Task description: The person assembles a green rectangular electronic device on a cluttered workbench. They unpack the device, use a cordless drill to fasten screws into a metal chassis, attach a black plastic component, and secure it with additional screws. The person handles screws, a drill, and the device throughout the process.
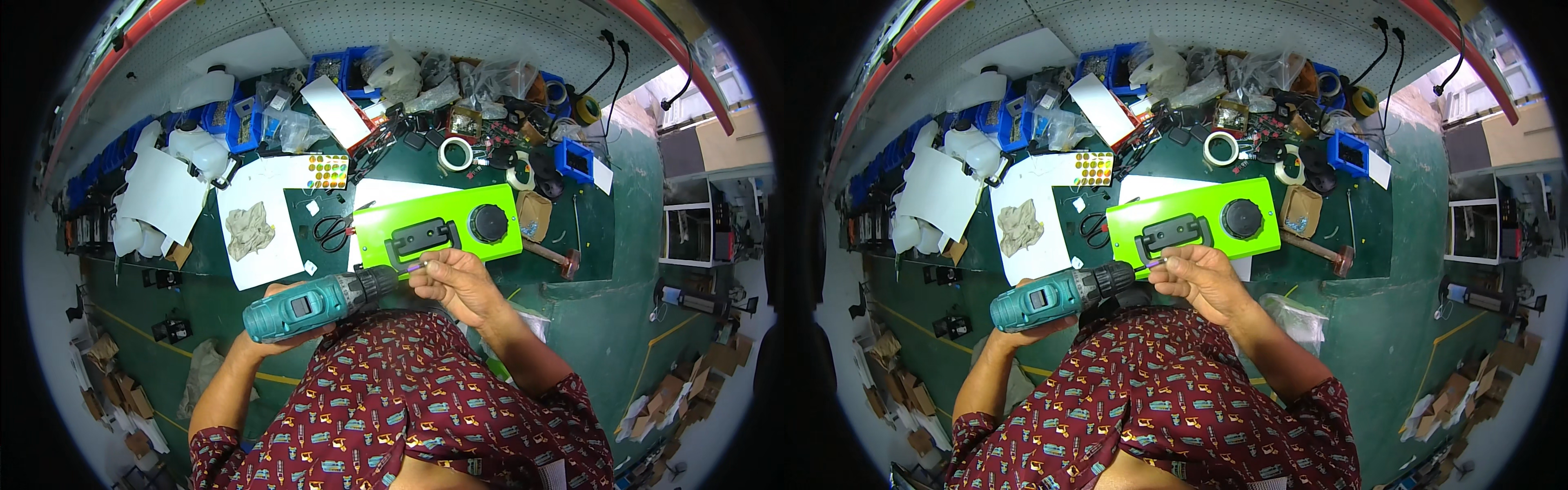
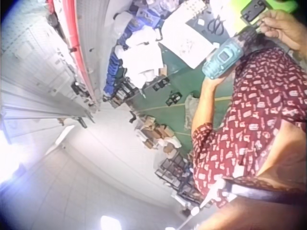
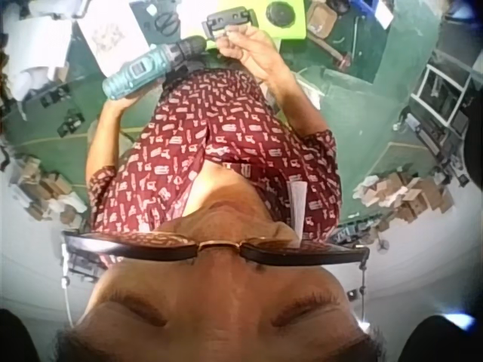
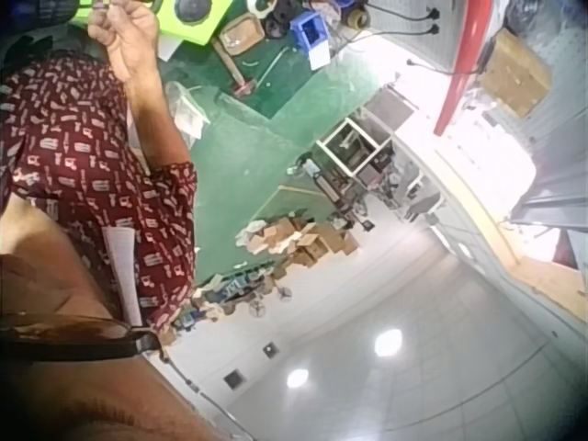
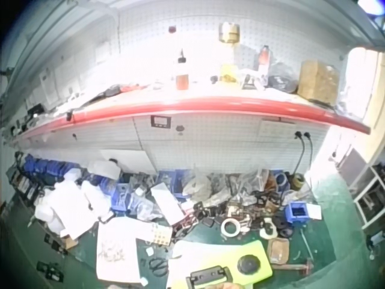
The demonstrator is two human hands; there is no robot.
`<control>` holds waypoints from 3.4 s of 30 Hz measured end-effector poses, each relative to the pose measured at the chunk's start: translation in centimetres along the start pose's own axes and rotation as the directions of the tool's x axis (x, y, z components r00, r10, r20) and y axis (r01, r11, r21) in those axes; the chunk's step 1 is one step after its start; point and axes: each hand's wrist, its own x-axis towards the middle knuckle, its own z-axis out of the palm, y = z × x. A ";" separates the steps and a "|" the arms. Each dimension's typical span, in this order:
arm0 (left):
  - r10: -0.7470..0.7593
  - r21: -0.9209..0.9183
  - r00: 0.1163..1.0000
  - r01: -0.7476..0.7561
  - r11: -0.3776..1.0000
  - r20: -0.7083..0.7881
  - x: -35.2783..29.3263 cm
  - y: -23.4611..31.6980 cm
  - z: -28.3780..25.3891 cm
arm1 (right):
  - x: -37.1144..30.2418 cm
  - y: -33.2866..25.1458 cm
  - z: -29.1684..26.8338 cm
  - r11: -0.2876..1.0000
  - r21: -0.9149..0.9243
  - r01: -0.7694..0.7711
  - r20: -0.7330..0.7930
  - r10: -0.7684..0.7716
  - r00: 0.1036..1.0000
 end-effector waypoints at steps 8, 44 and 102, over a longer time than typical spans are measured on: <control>-0.036 0.169 0.998 0.044 0.985 -0.048 -1.6 -1.2 -1.1 | 1.5 -3.1 0.9 0.205 -0.823 0.529 0.453 -0.324 0.830; -0.400 0.757 0.851 0.004 0.654 0.341 15.6 11.4 -2.8 | 3.7 -5.2 -2.1 -0.497 -0.723 0.479 0.600 -0.110 0.792; -0.104 0.120 0.994 0.098 0.988 0.037 3.6 3.0 -1.7 | 3.9 -6.8 0.7 -0.366 -0.791 0.490 0.539 -0.039 0.841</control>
